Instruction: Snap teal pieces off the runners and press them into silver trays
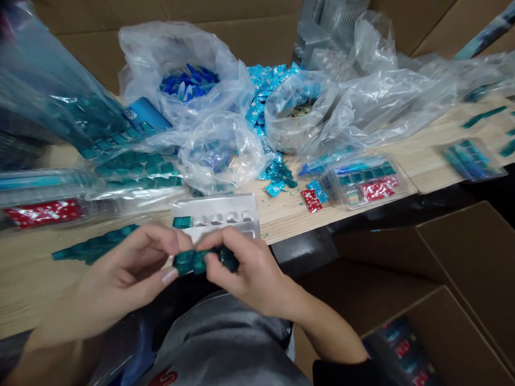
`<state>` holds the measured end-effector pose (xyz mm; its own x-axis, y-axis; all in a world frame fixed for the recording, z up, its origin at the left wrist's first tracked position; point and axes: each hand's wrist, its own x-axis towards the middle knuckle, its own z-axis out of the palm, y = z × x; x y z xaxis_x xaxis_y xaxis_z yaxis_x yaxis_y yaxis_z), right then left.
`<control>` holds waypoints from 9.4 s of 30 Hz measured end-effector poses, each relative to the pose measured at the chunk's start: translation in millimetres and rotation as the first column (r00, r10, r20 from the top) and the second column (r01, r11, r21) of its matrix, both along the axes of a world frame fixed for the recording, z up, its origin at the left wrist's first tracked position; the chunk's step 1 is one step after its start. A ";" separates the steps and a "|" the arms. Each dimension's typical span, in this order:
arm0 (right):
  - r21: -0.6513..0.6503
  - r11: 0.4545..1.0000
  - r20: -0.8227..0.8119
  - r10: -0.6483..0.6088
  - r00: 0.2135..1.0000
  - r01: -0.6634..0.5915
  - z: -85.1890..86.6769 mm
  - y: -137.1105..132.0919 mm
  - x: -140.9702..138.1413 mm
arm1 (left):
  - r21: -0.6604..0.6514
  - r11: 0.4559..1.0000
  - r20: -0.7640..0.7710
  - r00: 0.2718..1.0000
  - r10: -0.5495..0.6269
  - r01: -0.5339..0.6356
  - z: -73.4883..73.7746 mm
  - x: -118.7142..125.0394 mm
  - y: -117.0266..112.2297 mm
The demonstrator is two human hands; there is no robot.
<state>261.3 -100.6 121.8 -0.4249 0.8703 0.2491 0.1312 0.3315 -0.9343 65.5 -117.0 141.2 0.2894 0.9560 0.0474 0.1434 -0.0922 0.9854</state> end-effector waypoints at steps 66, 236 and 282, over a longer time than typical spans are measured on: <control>-0.581 0.758 -0.636 -0.199 0.745 -0.294 19.5 8.4 -1.7 | -0.385 0.897 0.589 0.806 0.059 0.215 4.2 2.4 -8.2; -0.568 0.823 -0.456 -0.324 0.829 0.010 -22.5 38.2 39.1 | 0.531 0.794 -0.685 0.702 0.195 0.298 -34.1 12.3 50.3; -0.147 0.982 -0.254 -0.153 0.955 0.119 -11.4 25.0 32.1 | 0.355 0.928 -0.233 0.972 -0.031 0.114 -11.8 40.2 49.2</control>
<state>293.3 -75.6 110.4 -0.2348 0.9473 0.2177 -0.0896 0.2019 -0.9753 105.7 -67.8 129.4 0.4001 0.8607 0.3149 0.3308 -0.4561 0.8261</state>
